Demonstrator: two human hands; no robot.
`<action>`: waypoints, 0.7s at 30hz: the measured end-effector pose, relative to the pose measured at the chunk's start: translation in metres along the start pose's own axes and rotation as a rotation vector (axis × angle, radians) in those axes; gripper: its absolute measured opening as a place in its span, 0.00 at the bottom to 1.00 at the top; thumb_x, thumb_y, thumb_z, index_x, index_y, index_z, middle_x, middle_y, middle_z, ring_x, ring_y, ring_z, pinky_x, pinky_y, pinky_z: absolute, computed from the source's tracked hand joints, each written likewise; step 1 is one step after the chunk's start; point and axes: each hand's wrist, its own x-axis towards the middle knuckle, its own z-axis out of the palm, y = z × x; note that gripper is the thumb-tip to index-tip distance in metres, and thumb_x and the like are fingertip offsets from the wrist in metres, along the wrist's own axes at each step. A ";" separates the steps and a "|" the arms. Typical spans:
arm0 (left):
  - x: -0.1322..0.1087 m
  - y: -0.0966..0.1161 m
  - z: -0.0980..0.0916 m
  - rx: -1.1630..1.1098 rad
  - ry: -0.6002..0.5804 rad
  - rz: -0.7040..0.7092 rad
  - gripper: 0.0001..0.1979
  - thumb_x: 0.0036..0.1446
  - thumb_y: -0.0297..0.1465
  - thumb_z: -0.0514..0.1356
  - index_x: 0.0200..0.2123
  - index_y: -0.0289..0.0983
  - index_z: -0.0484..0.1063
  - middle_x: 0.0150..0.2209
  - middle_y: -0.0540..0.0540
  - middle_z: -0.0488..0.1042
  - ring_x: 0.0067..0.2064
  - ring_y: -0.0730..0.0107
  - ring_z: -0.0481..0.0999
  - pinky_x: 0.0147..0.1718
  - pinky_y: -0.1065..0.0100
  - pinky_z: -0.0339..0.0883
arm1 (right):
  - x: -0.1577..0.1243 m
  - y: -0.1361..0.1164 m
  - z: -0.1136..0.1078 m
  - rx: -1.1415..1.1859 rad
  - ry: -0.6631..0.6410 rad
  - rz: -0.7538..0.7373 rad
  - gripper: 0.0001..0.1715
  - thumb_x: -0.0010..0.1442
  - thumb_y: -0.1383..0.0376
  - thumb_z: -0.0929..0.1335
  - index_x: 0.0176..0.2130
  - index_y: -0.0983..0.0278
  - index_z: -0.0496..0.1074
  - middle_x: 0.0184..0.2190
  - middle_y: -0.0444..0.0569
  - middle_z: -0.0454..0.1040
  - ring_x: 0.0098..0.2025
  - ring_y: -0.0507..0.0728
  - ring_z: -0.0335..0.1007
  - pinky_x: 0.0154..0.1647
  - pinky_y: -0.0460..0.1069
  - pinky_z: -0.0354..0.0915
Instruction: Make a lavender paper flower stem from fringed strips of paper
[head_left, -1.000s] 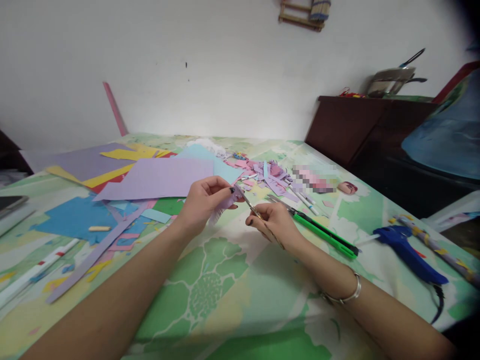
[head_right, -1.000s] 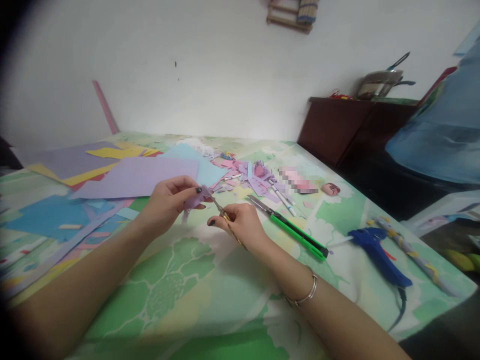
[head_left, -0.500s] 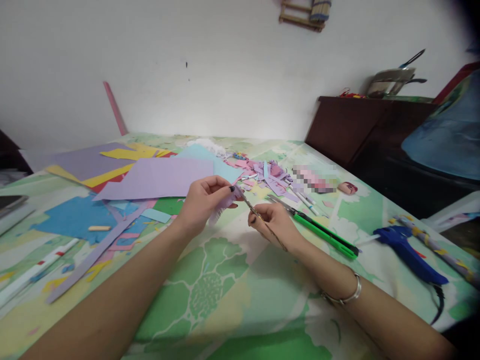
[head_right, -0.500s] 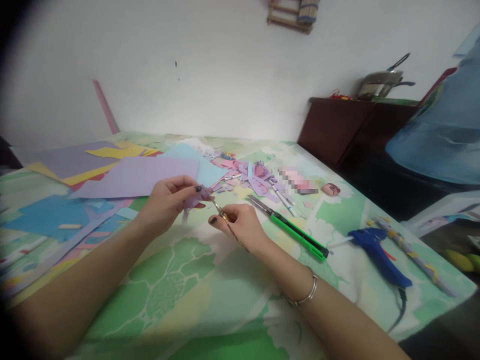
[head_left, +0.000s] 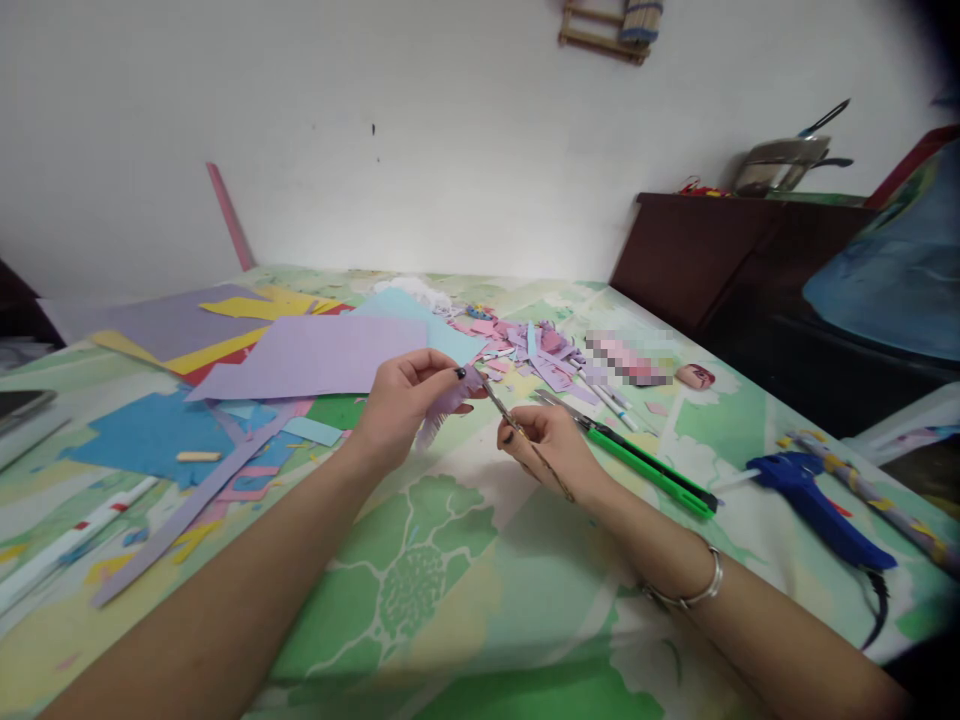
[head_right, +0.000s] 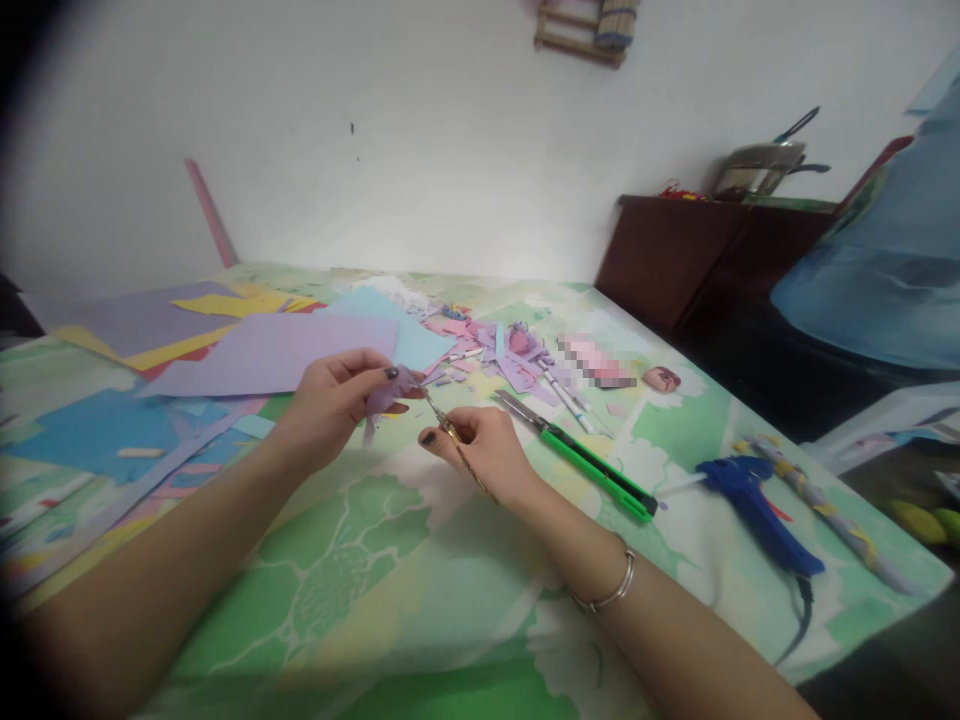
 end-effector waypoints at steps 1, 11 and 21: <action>0.000 0.000 0.000 0.003 -0.002 -0.002 0.08 0.45 0.32 0.63 0.26 0.34 0.67 0.31 0.44 0.77 0.35 0.60 0.78 0.30 0.66 0.72 | 0.000 -0.001 0.000 0.002 -0.001 -0.005 0.23 0.53 0.49 0.64 0.23 0.66 0.63 0.15 0.39 0.52 0.18 0.46 0.45 0.19 0.45 0.40; -0.004 0.002 0.004 0.032 -0.038 -0.017 0.09 0.46 0.33 0.63 0.27 0.33 0.68 0.33 0.42 0.78 0.36 0.61 0.78 0.31 0.66 0.72 | 0.001 -0.002 -0.001 -0.017 -0.008 0.002 0.23 0.54 0.49 0.64 0.22 0.66 0.63 0.14 0.38 0.51 0.18 0.46 0.45 0.19 0.45 0.40; -0.003 0.000 0.002 0.035 -0.068 -0.007 0.08 0.46 0.33 0.63 0.27 0.33 0.69 0.34 0.42 0.78 0.37 0.61 0.78 0.32 0.65 0.72 | 0.001 -0.004 -0.001 -0.042 0.004 0.004 0.23 0.53 0.49 0.64 0.22 0.66 0.64 0.13 0.38 0.50 0.18 0.46 0.44 0.19 0.45 0.39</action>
